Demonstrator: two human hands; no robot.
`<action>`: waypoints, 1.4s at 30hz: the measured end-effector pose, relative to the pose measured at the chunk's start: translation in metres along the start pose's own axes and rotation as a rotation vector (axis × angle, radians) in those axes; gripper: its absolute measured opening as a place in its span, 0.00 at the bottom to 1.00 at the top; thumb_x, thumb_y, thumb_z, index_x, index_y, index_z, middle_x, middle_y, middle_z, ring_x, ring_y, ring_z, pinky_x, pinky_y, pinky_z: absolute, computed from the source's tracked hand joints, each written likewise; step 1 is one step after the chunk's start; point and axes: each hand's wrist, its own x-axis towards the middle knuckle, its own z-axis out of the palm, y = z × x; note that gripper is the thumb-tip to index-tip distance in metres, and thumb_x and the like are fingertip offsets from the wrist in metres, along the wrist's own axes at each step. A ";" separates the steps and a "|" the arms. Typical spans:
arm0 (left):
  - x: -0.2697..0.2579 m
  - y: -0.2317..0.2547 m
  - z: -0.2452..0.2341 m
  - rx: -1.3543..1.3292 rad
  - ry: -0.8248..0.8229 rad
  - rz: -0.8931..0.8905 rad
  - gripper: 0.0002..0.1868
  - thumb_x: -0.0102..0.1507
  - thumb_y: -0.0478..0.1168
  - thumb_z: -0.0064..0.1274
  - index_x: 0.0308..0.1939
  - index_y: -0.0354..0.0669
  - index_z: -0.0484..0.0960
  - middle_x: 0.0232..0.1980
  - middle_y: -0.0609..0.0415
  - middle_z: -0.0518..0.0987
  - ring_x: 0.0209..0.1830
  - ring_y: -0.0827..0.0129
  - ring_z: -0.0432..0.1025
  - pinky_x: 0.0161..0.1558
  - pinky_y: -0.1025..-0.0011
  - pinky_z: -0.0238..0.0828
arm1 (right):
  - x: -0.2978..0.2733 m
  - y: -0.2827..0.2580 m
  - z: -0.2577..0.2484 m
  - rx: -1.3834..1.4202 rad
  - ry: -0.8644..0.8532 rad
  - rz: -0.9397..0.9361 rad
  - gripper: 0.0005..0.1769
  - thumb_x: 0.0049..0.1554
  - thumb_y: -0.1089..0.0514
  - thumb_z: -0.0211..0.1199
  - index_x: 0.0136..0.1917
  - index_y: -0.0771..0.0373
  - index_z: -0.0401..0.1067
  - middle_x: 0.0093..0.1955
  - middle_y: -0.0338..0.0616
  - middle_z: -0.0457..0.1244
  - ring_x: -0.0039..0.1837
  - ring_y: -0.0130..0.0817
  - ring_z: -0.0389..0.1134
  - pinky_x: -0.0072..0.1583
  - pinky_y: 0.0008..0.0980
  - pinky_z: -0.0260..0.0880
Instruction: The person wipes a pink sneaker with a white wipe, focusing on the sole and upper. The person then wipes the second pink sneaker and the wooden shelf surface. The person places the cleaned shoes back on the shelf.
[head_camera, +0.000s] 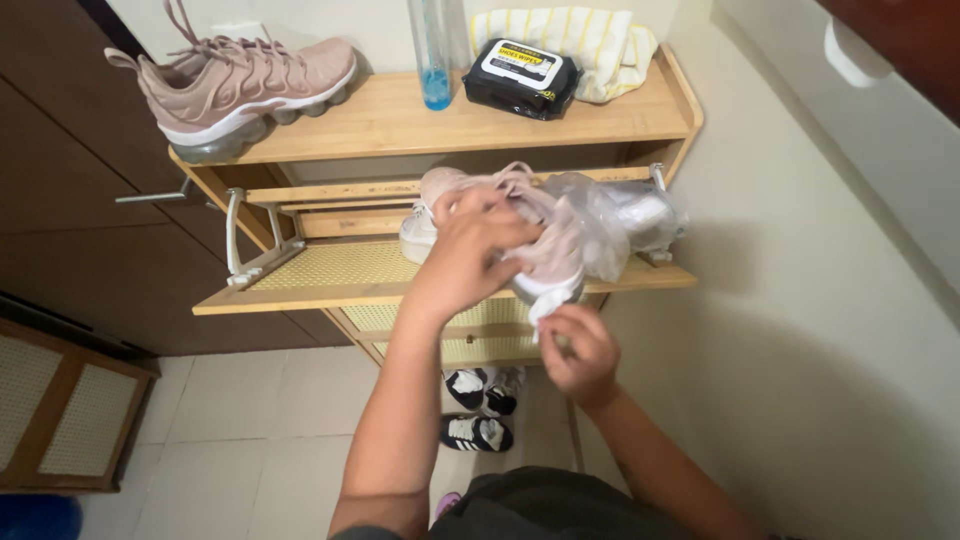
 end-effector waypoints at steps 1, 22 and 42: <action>-0.008 -0.001 -0.005 -0.020 -0.024 -0.038 0.18 0.49 0.37 0.68 0.44 0.49 0.88 0.45 0.62 0.83 0.61 0.60 0.67 0.63 0.54 0.44 | -0.003 -0.003 0.003 0.026 -0.007 -0.013 0.14 0.48 0.72 0.70 0.47 0.62 0.75 0.49 0.48 0.68 0.51 0.43 0.72 0.52 0.36 0.73; -0.129 0.013 0.033 -0.097 0.544 -0.358 0.32 0.54 0.45 0.69 0.59 0.40 0.76 0.65 0.44 0.72 0.72 0.51 0.64 0.71 0.53 0.57 | 0.007 -0.033 0.024 0.155 -0.156 -0.178 0.14 0.49 0.72 0.70 0.49 0.67 0.73 0.48 0.50 0.65 0.47 0.48 0.66 0.49 0.41 0.67; -0.119 0.012 0.037 0.137 0.586 -0.484 0.25 0.64 0.43 0.62 0.65 0.50 0.77 0.70 0.53 0.73 0.69 0.59 0.67 0.69 0.60 0.51 | 0.046 -0.005 0.055 0.485 -0.159 0.335 0.05 0.60 0.70 0.65 0.51 0.68 0.73 0.48 0.36 0.62 0.40 0.17 0.58 0.42 0.19 0.60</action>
